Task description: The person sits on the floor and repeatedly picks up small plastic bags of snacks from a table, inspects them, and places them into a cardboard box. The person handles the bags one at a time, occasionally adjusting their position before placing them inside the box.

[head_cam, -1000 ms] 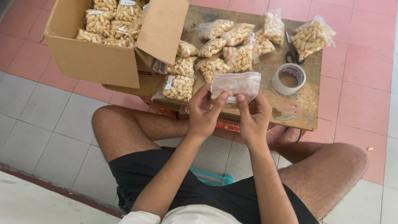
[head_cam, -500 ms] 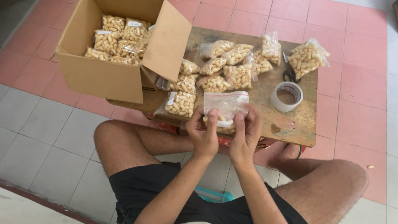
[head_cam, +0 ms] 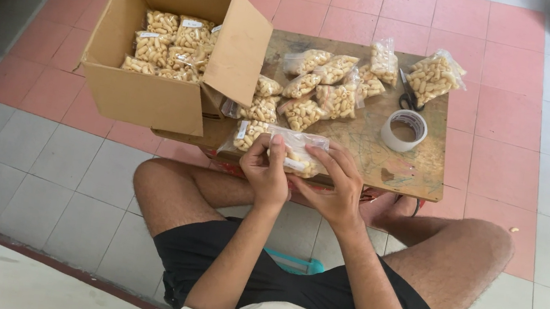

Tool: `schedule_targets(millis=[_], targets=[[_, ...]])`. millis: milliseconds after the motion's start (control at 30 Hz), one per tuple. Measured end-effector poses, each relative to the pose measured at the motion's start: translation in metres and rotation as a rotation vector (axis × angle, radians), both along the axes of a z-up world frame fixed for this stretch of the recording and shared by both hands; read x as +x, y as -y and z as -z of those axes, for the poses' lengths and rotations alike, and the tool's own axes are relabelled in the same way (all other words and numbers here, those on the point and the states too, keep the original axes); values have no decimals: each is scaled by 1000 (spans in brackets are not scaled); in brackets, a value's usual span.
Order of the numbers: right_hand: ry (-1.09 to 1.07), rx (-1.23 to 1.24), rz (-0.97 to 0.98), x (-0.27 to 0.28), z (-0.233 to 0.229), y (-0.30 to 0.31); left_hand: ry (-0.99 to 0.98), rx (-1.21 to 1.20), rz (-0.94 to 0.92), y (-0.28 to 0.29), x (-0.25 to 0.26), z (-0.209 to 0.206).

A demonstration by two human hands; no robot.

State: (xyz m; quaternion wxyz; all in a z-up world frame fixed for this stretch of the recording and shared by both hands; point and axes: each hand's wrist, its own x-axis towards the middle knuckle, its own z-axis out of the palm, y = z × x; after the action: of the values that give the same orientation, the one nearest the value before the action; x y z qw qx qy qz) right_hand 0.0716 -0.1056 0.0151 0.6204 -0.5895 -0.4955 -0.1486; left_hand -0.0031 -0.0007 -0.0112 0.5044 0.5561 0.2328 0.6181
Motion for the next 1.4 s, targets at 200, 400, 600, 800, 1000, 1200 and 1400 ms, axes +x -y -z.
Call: schedule_targets(millis=[200, 400, 600, 800, 1000, 1200, 1400], targets=[[-17, -54, 54, 5, 17, -2, -25, 39, -7, 13, -1, -18], [-9, -46, -48, -7, -7, -3, -32, 33, 13, 12, -1, -15], [-112, -96, -68, 1, 44, -5, -6, 103, 43, 11, 1, -23], [-65, -77, -75, 13, 47, -2, -112, 234, 112, 1, -2, -41], [-116, -4, -32, 21, 71, -3, -211, 130, 587, -10, -10, -26], [-179, -28, -6, 27, 63, 1, -359, 166, 592, -4, -10, -32], [-143, -76, -18, 30, 49, -1, -430, 175, 467, -6, -13, -44]])
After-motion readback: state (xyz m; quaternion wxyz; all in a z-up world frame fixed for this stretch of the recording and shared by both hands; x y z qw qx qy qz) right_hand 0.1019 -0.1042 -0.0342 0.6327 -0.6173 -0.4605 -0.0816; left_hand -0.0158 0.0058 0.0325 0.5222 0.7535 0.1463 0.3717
